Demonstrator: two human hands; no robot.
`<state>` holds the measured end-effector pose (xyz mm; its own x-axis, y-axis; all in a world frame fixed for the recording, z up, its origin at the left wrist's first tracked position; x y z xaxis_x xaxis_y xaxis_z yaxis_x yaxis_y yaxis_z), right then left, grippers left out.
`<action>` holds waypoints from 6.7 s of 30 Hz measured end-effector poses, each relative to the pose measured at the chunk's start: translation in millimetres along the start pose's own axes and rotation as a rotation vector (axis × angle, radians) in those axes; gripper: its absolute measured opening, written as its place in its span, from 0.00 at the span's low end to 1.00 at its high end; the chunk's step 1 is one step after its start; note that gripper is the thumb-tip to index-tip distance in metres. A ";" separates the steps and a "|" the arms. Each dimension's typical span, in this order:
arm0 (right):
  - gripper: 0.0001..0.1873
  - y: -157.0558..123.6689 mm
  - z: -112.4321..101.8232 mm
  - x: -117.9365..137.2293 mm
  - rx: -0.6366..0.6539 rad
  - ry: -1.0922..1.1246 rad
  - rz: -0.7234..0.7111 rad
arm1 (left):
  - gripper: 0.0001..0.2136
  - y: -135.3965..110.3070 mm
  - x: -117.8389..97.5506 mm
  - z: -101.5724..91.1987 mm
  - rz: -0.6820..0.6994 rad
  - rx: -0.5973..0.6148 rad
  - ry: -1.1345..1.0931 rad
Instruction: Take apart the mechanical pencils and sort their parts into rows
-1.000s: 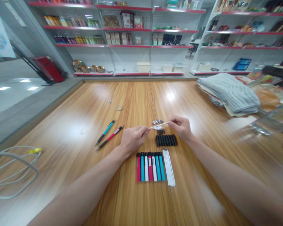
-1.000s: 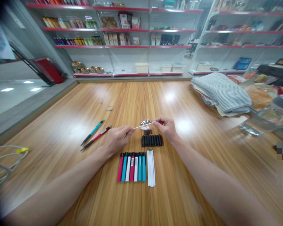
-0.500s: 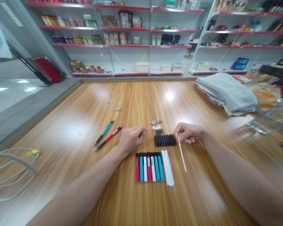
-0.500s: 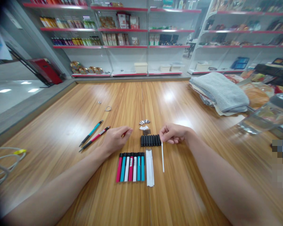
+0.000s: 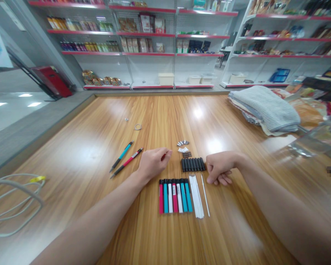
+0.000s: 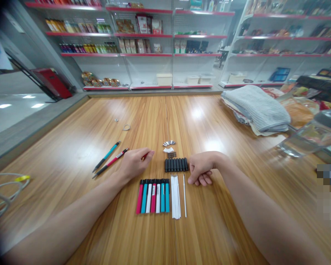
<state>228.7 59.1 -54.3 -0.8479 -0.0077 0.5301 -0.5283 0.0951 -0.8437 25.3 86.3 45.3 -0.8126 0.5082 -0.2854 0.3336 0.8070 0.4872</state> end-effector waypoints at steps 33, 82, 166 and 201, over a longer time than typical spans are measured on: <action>0.31 12.5 18.6 2.1 -0.004 -0.117 0.123 | 0.15 2.3 -0.9 -4.9 0.002 -0.025 0.035; 0.36 13.2 24.9 6.7 -0.064 -0.161 0.188 | 0.15 1.1 0.9 -4.8 0.002 -0.043 -0.005; 0.08 -87.6 -15.7 121.0 -1.763 -0.735 -0.863 | 0.13 -0.5 7.4 36.8 -0.376 0.223 -1.121; 0.06 -99.0 -21.9 108.1 -1.865 -0.520 -0.937 | 0.14 -2.1 1.4 44.8 -0.297 0.292 -0.939</action>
<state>190.3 70.7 88.5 -0.5356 -0.7918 0.2937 -0.3176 0.5112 0.7986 44.9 98.8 6.9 -0.2212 0.2047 -0.9535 0.3852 0.9166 0.1074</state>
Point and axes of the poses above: each hand's wrist, its own y-axis towards the middle knuckle, its own z-axis out of the palm, x = y × z, the point moved 10 cm from there along y, towards the middle knuckle
